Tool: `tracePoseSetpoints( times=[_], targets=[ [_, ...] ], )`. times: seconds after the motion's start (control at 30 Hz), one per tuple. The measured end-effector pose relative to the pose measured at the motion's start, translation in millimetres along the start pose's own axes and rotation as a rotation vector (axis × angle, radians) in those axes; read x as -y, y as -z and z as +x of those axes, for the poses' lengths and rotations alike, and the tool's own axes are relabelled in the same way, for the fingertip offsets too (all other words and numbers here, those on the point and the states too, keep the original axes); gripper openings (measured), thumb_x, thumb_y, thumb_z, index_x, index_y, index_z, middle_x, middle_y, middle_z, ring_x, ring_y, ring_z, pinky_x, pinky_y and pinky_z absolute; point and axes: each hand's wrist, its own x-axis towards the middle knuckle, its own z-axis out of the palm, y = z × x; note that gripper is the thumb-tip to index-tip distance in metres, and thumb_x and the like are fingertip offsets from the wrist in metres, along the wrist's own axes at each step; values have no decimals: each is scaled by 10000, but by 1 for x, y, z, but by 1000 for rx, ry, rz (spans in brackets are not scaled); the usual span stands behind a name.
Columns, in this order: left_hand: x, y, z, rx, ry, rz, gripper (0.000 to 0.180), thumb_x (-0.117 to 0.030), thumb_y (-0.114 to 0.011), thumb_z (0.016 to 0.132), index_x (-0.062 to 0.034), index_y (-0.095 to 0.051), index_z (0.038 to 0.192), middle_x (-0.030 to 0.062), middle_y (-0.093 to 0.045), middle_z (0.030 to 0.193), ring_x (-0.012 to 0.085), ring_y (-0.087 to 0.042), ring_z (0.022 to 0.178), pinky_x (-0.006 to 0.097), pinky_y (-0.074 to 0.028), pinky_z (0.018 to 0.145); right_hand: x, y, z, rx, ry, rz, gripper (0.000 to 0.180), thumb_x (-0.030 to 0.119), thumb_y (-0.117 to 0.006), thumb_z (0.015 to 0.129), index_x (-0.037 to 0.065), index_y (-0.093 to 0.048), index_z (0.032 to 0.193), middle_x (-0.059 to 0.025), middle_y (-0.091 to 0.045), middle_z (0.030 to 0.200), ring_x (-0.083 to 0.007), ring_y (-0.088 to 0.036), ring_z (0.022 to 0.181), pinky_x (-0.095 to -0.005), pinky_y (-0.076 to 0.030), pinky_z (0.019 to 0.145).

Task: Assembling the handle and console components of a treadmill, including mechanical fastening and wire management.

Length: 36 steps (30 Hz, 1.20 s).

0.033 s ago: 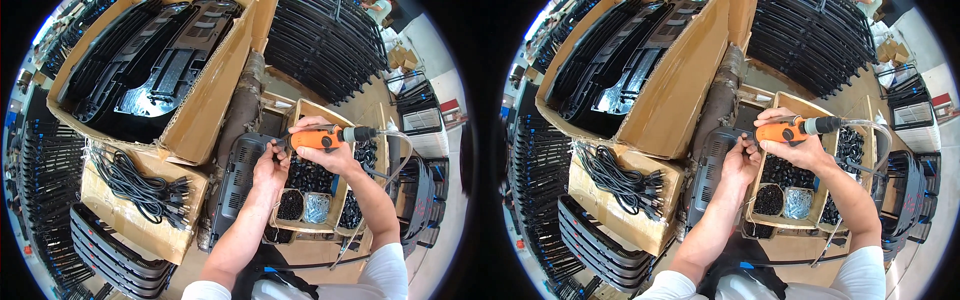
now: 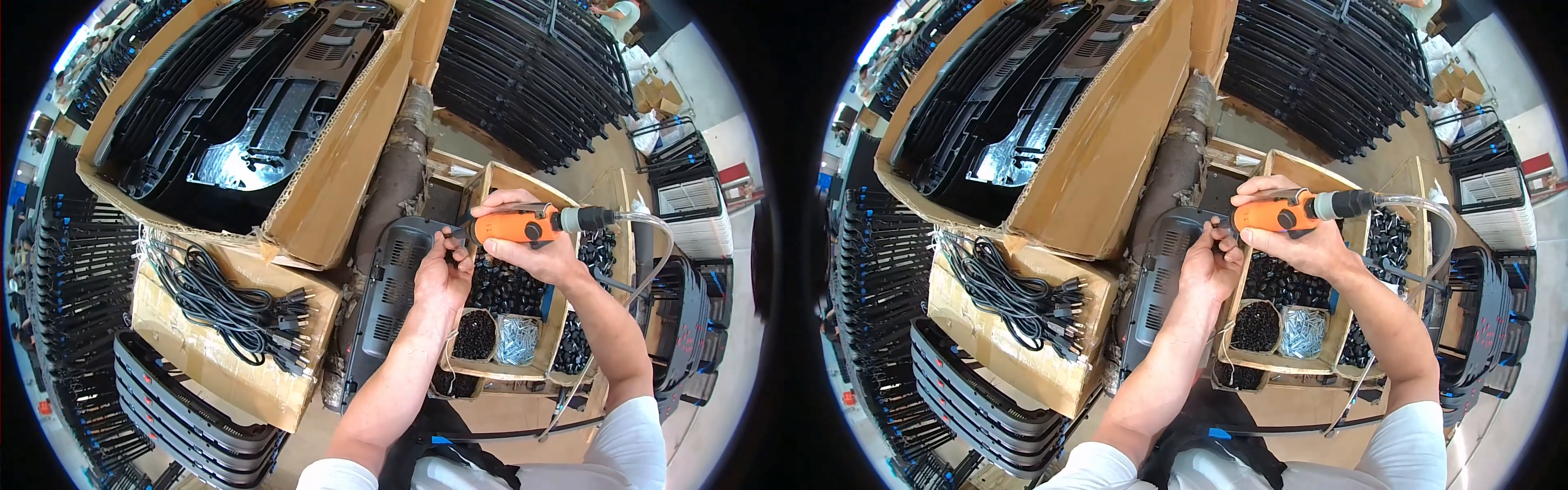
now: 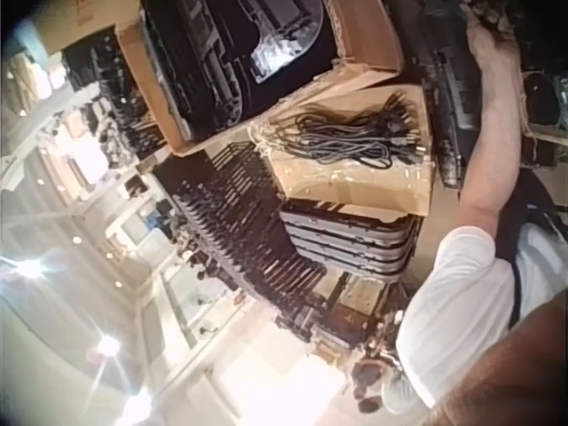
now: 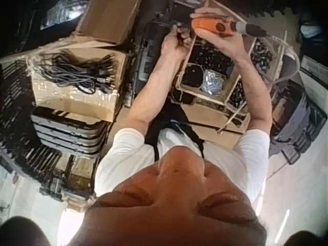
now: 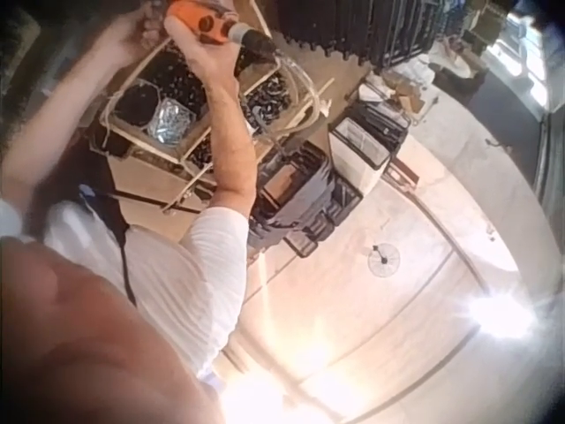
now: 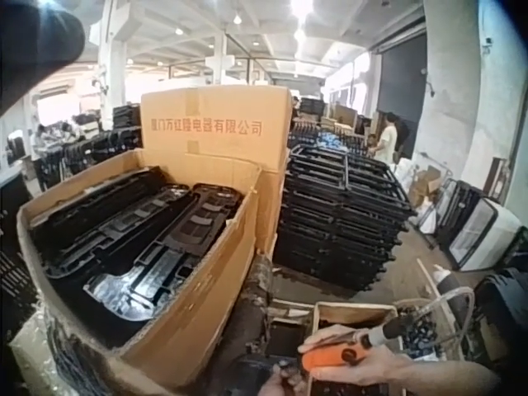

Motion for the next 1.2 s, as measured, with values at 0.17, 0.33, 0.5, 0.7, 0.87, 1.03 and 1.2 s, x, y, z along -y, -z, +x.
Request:
tracePoseSetpoints(
  times=[0.17,0.33,0.5,0.7,0.87,1.03,1.2],
  targets=[
    [0,-6,1,17,-65,-2,258,-346,-502,1141,-124,-633,1139,-36,-582,823,120,-508,688,257,-436,603,-1,-10,14,-36,29,-16,511,127,-857,849,25,-645,1303,-99,-693,1278,-176,-665,1192,-357,-528,1070],
    [7,3,-21,-65,-144,270,304,-340,-504,1140,-70,-640,1115,41,-672,933,150,-622,760,279,-520,658,-22,-12,40,-32,91,-39,557,139,-876,843,34,-626,1330,-123,-723,1260,-188,-675,1185,-373,-546,1051],
    [9,23,-46,84,-127,455,303,-289,-506,1142,-32,-643,1225,70,-696,1013,157,-653,838,276,-556,725,-24,-19,50,-7,18,-15,569,127,-885,838,25,-622,1332,-121,-715,1258,-187,-675,1174,-358,-551,1042],
    [-1,41,-51,114,-103,479,227,-250,-592,1109,-48,-681,1161,29,-711,927,108,-621,756,256,-503,665,-29,-25,63,147,131,-165,420,84,-847,861,19,-667,1234,-74,-711,1175,-152,-677,1086,-331,-567,966],
    [-6,43,-53,11,-181,466,179,-223,-644,1079,-62,-673,1151,40,-718,945,125,-624,763,257,-495,645,-30,-27,64,140,134,-222,361,88,-839,850,23,-691,1173,-54,-700,1142,-139,-669,1047,-315,-560,924],
    [-10,35,-62,-7,-187,387,224,-252,-661,1068,-73,-686,1200,25,-722,948,123,-611,767,263,-500,667,-28,-23,64,136,66,-153,369,120,-850,844,39,-703,1173,-48,-708,1133,-136,-666,1058,-307,-552,929],
    [-14,46,-57,36,-128,379,252,-287,-674,1057,-80,-696,1199,13,-723,947,127,-604,772,275,-506,695,-24,-18,74,115,-73,13,532,119,-872,816,44,-654,1295,-93,-731,1217,-158,-681,1100,-325,-565,964]
  ],
)
